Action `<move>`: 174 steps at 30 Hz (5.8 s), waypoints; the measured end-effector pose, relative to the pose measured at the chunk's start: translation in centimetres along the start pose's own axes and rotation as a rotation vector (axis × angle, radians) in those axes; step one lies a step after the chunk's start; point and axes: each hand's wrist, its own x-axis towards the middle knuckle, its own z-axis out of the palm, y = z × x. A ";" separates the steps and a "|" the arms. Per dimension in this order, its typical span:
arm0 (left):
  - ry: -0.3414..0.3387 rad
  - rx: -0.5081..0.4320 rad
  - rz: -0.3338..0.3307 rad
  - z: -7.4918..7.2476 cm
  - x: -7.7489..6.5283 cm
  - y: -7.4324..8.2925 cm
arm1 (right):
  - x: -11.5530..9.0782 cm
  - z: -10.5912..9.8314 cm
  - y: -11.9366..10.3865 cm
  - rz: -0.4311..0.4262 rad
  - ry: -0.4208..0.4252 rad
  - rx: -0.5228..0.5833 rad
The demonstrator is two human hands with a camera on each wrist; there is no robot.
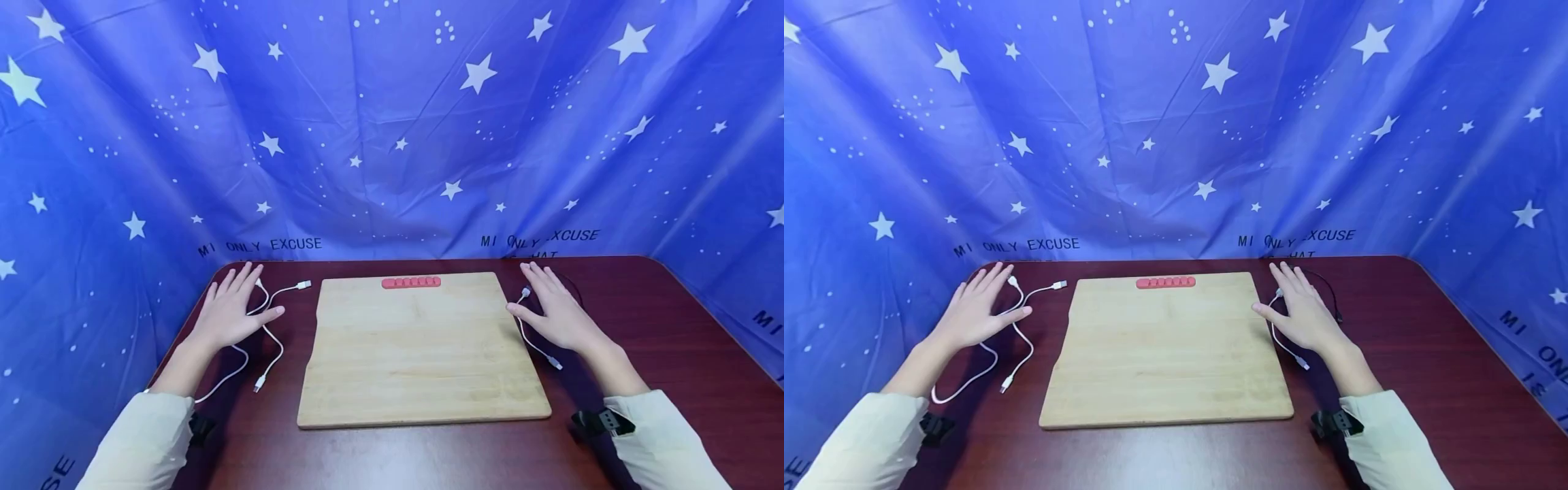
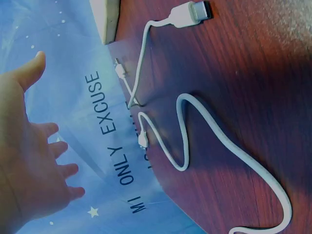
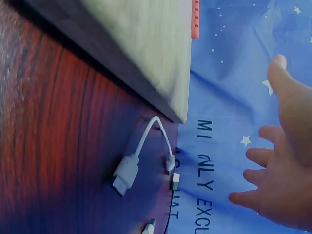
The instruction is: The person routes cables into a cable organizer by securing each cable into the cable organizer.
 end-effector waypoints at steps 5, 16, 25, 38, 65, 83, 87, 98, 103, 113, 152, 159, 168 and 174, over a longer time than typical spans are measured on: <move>0.084 -0.016 0.063 0.2 0.3 -0.4 | 0.0 0.4 -0.4 0.021 -0.064 0.059; 0.141 -0.038 0.125 0.3 1.2 -1.1 | 0.1 0.8 -1.6 0.010 -0.062 0.074; 0.132 -0.048 0.140 0.1 2.0 -1.3 | 0.2 1.2 -2.3 -0.010 -0.040 0.075; 0.109 -0.065 0.144 0.0 3.1 -1.6 | 0.6 2.3 -3.1 -0.043 -0.025 0.136; 0.002 -0.044 0.127 0.6 4.8 -1.9 | 1.3 5.8 -8.3 -0.125 -0.015 0.455; -0.042 -0.024 0.120 1.0 6.0 -1.0 | 2.0 7.9 -12.0 -0.123 -0.112 0.518; -0.058 -0.029 0.121 1.3 6.0 -0.8 | 2.0 8.3 -12.6 -0.113 -0.131 0.520; -0.093 -0.040 0.124 0.8 7.2 -0.4 | 2.5 8.8 -14.4 -0.096 -0.150 0.553; -0.097 -0.049 0.138 0.8 7.6 -0.1 | 2.5 9.2 -15.1 -0.113 -0.168 0.600; -0.116 -0.055 0.124 1.0 7.8 0.1 | 3.1 9.9 -16.7 -0.125 -0.176 0.658; -0.201 -0.093 0.168 3.4 9.9 -1.1 | 5.6 12.4 -22.1 -0.037 -0.243 0.690; -0.195 -0.077 0.158 4.1 9.6 -0.9 | 5.6 12.9 -22.9 -0.034 -0.257 0.700; -0.184 -0.001 0.145 4.4 10.0 -0.5 | 6.0 13.7 -23.4 -0.020 -0.256 0.695; -0.170 0.042 0.173 4.5 10.3 -0.3 | 6.5 14.1 -23.6 -0.016 -0.254 0.669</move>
